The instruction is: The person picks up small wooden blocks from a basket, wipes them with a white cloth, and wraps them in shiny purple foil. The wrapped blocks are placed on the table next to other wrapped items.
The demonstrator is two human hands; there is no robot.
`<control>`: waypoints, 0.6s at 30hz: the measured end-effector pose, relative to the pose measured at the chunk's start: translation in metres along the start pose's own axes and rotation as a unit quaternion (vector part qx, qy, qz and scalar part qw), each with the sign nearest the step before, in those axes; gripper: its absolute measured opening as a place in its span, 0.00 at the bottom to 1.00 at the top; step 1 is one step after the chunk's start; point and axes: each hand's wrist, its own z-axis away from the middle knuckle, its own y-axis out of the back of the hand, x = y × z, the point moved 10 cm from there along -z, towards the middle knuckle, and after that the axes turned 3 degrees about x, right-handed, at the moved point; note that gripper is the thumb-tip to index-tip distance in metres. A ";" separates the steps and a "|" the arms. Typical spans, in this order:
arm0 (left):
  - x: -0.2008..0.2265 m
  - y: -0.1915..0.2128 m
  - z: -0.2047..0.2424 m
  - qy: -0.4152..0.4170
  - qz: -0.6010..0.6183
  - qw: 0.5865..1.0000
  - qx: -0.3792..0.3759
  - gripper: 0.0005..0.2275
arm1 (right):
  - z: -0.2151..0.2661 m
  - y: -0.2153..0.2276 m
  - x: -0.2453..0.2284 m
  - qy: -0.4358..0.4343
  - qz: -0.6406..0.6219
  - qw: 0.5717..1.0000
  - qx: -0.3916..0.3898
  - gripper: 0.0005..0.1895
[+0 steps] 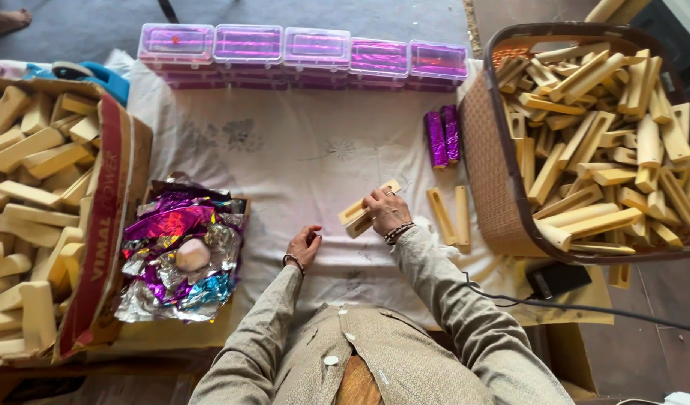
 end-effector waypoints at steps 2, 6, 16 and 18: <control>0.002 0.004 0.002 -0.010 0.010 1.000 0.007 0.12 | 0.001 0.009 -0.010 -0.007 -0.008 0.999 0.031 0.08; 0.017 0.010 0.009 0.006 -0.032 0.999 0.002 0.14 | 0.021 -0.016 0.016 -0.078 0.029 0.996 0.032 0.12; 0.060 -0.037 0.015 -0.001 -0.130 0.990 -0.045 0.21 | 0.089 -0.102 0.079 -0.197 -0.176 0.962 0.070 0.16; 0.091 -0.054 0.026 -0.195 -0.284 0.939 0.010 0.27 | 0.107 -0.094 0.092 -0.287 0.002 0.958 0.021 0.17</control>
